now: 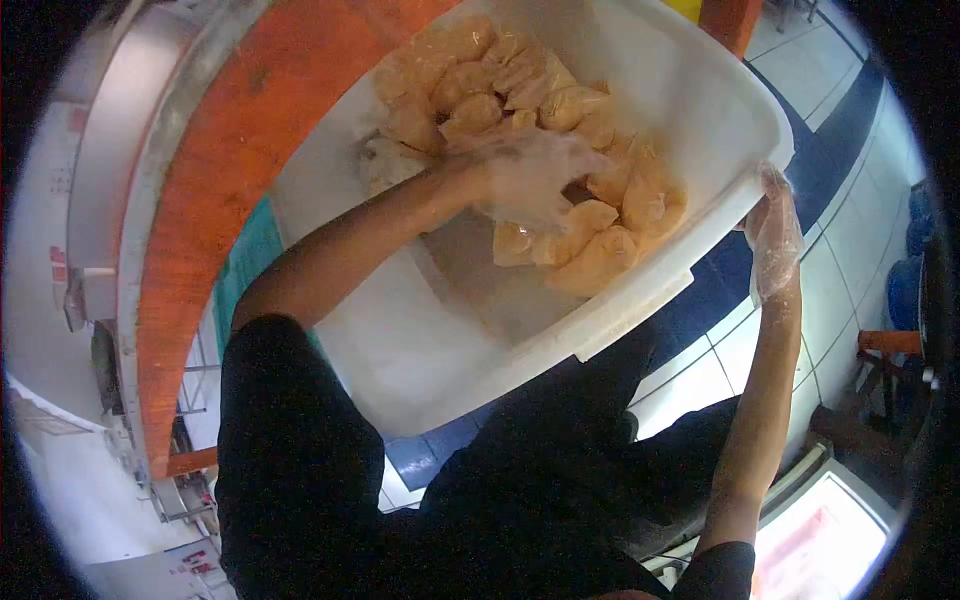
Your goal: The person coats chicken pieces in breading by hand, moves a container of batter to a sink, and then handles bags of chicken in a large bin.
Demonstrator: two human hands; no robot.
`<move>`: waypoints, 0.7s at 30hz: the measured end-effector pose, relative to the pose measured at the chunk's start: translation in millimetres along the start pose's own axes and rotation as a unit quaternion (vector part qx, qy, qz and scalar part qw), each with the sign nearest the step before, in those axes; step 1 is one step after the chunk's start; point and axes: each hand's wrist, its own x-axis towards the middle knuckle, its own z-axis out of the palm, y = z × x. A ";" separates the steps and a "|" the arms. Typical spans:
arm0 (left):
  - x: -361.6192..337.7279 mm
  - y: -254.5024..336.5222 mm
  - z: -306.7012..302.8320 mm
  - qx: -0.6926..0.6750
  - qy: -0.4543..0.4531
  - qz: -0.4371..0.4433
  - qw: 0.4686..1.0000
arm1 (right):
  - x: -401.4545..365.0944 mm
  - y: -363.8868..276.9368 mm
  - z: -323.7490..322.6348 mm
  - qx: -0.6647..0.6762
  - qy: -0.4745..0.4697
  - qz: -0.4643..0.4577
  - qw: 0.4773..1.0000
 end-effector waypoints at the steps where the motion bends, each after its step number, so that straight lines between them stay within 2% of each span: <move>1: 9.8 -1.1 7.6 -0.003 0.001 0.012 1.000 | 1.3 1.0 -2.4 -0.020 0.004 0.014 1.000; 7: 44.4 -2.7 45.5 0.024 0.014 0.062 0.998 | 9.1 12.0 -6.9 0.041 -0.043 0.031 0.998; 10: 55.0 -5.2 55.2 0.029 0.018 0.075 0.997 | 14.9 18.4 -7.7 0.075 -0.020 0.033 0.996; 14: 57.8 -16.0 51.1 0.023 0.030 0.073 0.997 | 6.3 9.7 -1.6 0.057 -0.014 0.048 0.997; 16: 58.9 -19.7 48.4 0.018 0.033 0.072 0.997 | 6.5 12.7 -0.6 0.039 0.023 0.036 0.998; 21: 56.3 -6.0 67.3 0.054 0.031 0.097 0.993 | 12.3 22.5 -7.6 0.043 -0.003 0.023 0.999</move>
